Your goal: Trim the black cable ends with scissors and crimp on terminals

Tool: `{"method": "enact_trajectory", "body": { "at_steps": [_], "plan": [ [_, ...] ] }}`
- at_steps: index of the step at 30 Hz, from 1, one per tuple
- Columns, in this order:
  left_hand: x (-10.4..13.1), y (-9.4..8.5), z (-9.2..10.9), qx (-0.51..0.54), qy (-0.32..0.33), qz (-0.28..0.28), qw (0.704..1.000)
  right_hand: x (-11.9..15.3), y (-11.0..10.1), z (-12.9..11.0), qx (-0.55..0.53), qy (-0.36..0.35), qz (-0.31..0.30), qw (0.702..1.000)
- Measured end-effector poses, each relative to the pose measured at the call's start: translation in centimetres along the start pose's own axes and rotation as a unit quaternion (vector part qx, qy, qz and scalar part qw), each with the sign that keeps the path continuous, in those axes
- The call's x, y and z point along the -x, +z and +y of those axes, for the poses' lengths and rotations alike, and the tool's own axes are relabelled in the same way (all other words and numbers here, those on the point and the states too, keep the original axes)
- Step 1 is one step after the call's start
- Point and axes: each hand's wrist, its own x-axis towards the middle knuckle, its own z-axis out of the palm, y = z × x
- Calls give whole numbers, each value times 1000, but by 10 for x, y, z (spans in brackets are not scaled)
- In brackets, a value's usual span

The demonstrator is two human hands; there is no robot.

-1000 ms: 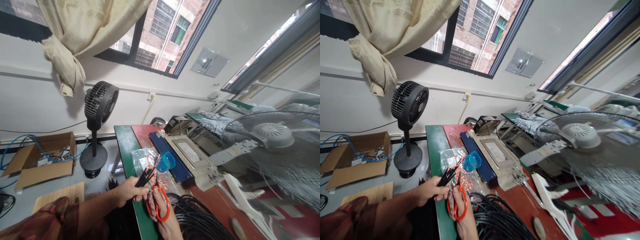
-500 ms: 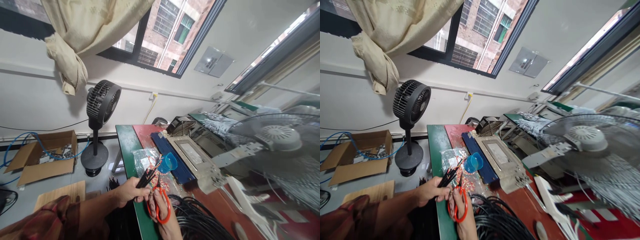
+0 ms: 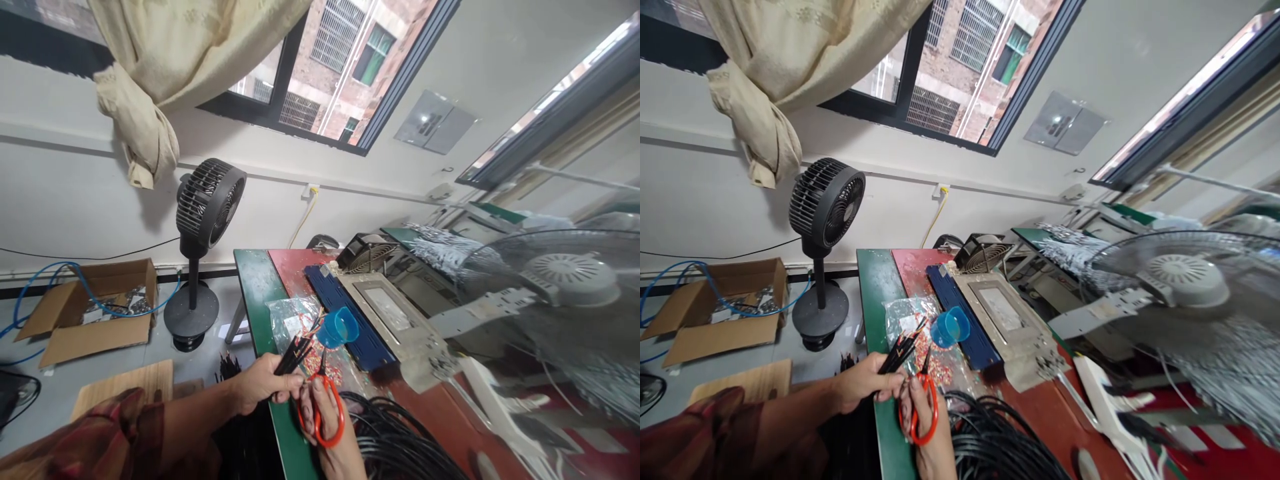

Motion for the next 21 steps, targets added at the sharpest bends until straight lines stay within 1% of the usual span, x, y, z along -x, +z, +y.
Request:
{"method": "enact_trajectory", "body": {
  "at_steps": [7,11,14,18,21],
  "plan": [
    [1,0,-1,20,-3,-5,1000,1,-2,1,10,2,15,1000],
    [1,-2,-2,21,6,-7,1000,-1,-3,1,15,2,31,999],
    [0,-3,-2,42,10,-7,999,-1,-2,1,33,-1,29,999],
    [0,-6,0,65,-29,-22,997,1,0,-1,6,8,30,999],
    [0,-10,3,45,-51,-45,997,1,0,-2,-1,12,29,1000]
  ]
}}
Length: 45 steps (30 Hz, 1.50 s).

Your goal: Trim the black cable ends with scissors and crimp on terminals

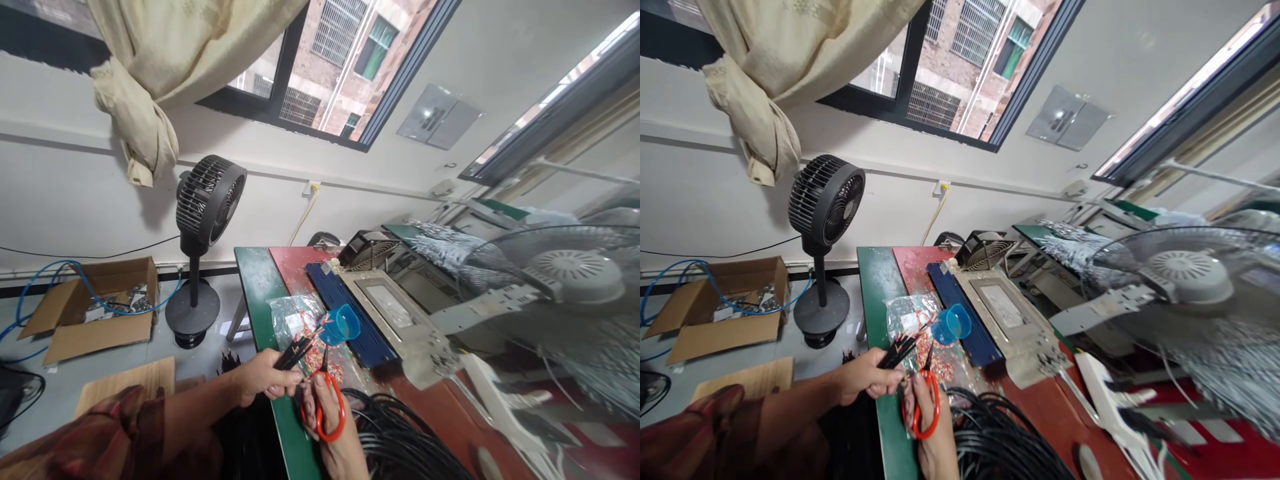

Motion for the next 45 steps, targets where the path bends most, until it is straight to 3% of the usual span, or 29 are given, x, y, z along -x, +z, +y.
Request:
{"method": "enact_trajectory", "body": {
  "at_steps": [9,21,45],
  "plan": [
    [3,-5,1,-34,-8,-25,999,-3,-2,3,25,15,-23,999],
    [4,-11,3,-39,-6,-94,995,8,-5,-4,49,43,-112,992],
    [4,-11,2,-66,-26,-98,993,8,-5,-2,59,24,-153,986]
  ]
}}
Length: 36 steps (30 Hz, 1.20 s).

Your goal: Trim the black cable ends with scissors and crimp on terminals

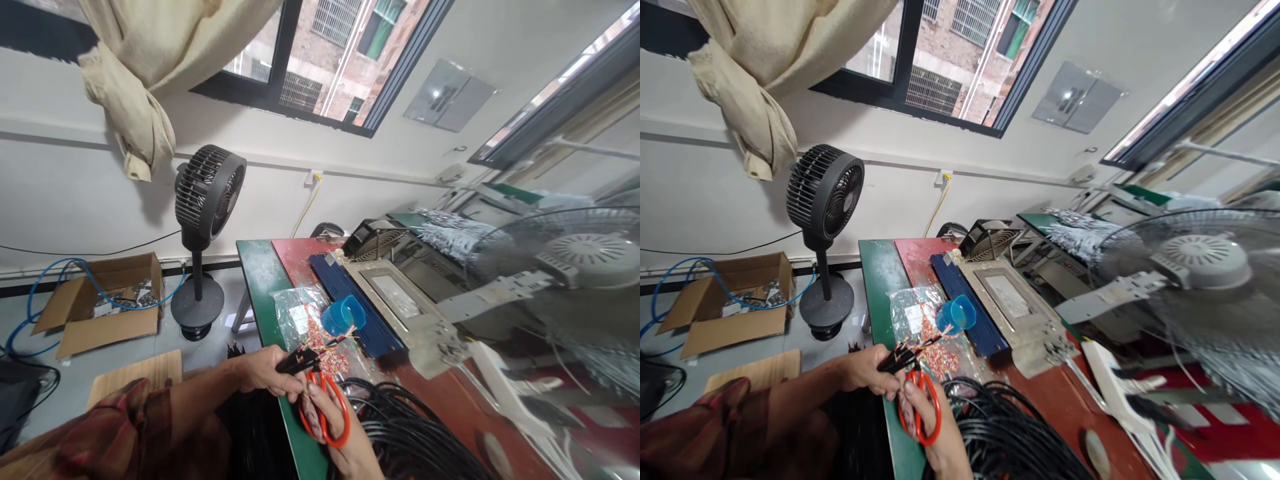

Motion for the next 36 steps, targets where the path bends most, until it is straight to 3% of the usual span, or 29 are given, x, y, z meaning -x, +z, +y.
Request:
{"method": "enact_trajectory", "body": {
  "at_steps": [3,9,17,33,36],
  "plan": [
    [-1,1,-1,4,13,9,1000,-3,2,0,0,-2,22,1000],
    [-4,7,2,38,61,105,992,-9,4,-4,-43,-42,165,984],
    [-6,12,2,44,58,158,985,-9,2,2,-6,-61,142,988],
    [-7,14,-2,34,53,162,985,-7,3,0,-35,-32,158,986],
    [-5,14,1,64,73,178,979,-11,1,2,8,-61,173,983]
  ]
}}
